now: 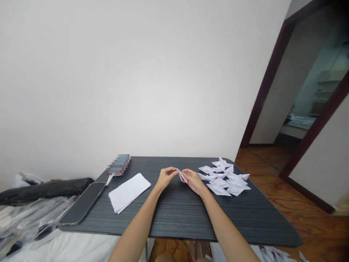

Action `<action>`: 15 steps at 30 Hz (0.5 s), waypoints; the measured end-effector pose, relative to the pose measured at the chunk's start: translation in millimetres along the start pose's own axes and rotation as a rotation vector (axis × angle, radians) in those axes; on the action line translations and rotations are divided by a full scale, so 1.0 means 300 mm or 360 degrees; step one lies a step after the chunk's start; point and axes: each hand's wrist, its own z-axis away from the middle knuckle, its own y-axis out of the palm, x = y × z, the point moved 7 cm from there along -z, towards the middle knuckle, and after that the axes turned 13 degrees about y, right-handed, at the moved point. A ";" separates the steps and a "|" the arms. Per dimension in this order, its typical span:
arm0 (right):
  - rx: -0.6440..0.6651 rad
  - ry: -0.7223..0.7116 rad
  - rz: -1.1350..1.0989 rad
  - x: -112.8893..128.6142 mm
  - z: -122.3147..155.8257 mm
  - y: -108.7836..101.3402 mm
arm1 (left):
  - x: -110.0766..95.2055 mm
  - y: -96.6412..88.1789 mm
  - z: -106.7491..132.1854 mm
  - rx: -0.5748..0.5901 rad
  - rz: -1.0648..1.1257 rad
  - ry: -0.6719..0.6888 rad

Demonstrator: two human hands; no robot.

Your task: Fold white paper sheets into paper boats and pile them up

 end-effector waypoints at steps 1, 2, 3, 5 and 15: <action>0.0027 0.0009 0.0000 -0.002 0.001 0.005 | 0.003 -0.003 0.000 -0.0021 -0.0006 -0.0001; 0.0048 0.0019 0.0000 -0.005 0.002 0.008 | 0.006 -0.006 -0.001 -0.0044 -0.0007 -0.0002; 0.0064 0.0031 0.0000 -0.008 0.002 0.011 | 0.009 -0.009 0.000 -0.0064 -0.0005 -0.0002; 0.0081 0.0054 -0.0001 -0.017 0.001 0.012 | 0.013 -0.011 0.001 -0.0093 0.0009 -0.0001; 0.0080 0.0074 0.0051 -0.026 0.004 0.024 | 0.026 -0.011 0.002 -0.0119 0.0004 -0.0068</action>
